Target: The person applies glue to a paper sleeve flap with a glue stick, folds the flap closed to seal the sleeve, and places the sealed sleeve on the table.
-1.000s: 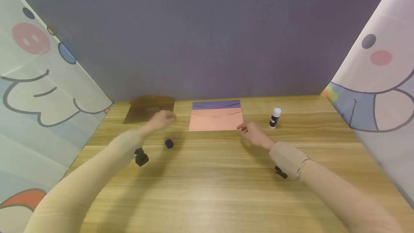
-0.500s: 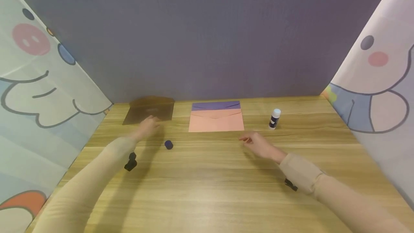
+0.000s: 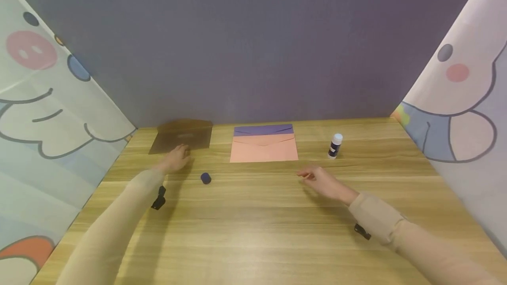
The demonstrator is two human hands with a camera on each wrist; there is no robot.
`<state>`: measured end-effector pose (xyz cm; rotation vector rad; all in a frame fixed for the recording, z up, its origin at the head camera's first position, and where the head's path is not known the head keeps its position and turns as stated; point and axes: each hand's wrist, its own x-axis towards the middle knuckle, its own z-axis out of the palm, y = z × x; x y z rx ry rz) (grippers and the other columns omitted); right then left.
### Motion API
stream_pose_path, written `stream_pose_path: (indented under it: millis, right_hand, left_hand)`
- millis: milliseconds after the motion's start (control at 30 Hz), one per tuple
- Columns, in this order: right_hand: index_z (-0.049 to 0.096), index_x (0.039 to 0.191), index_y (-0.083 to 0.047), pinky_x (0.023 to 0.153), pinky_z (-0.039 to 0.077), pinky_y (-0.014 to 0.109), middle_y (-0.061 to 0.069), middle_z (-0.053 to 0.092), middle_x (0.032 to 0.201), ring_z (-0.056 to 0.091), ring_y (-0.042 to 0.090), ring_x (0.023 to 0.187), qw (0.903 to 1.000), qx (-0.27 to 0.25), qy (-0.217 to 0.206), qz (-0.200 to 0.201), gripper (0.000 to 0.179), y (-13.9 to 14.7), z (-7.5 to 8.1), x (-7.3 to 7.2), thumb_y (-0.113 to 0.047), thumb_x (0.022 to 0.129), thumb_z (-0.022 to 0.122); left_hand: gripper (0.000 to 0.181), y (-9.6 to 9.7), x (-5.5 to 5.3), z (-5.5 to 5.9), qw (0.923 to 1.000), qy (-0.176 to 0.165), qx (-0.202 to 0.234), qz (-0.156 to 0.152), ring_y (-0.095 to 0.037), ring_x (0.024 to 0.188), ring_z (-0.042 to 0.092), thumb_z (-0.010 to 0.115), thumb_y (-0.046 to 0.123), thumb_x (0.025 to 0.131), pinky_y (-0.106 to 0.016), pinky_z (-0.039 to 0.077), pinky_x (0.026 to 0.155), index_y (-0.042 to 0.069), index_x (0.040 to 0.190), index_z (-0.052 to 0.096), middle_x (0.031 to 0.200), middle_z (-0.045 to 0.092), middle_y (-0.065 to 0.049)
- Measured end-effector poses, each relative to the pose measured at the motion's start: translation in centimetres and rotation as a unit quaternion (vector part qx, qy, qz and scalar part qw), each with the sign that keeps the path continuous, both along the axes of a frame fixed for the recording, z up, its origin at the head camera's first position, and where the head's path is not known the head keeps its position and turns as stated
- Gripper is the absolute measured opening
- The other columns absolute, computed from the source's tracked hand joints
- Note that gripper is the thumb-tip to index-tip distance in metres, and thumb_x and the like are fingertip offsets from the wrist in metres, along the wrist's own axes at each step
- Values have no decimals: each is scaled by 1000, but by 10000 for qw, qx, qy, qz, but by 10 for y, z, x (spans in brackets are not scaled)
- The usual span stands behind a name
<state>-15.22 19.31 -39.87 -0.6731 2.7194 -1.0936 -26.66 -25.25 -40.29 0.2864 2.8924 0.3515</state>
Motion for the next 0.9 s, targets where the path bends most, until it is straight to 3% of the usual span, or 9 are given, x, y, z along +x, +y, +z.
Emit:
stream_pose_path:
  millis: [467, 633, 900]
  right_hand:
    - [58, 104, 10, 72, 51, 39, 28, 55, 106, 58, 29, 84, 9999, -53, 47, 72, 23, 4, -6, 2, 0, 85, 52]
    - [58, 105, 9, 73, 51, 40, 27, 55, 108, 58, 31, 86, 10000, -9, -10, 5, 23, 7, -7, 2, 0, 85, 52]
    - [59, 105, 9, 73, 51, 40, 27, 56, 107, 58, 31, 86, 10000, 11, 17, -19, 23, 7, -6, 5, 0, 85, 52]
  left_hand:
    - [64, -10, -8, -13, 9977, -526, -349, 237, -45, 128, 7, 33, 35, 95, -58, 12, 102, -7, 138, 12, 142, 4, -29]
    - [65, -5, -7, -9, 9969, -526, -555, 174, -46, 128, 10, 33, 37, 95, -58, 13, 102, -7, 138, 13, 141, 7, -30]
    - [63, -2, 1, -12, 9981, -227, -567, -92, -49, 123, 18, 37, 35, 94, -58, 22, 99, -10, 135, 22, 136, 19, -34]
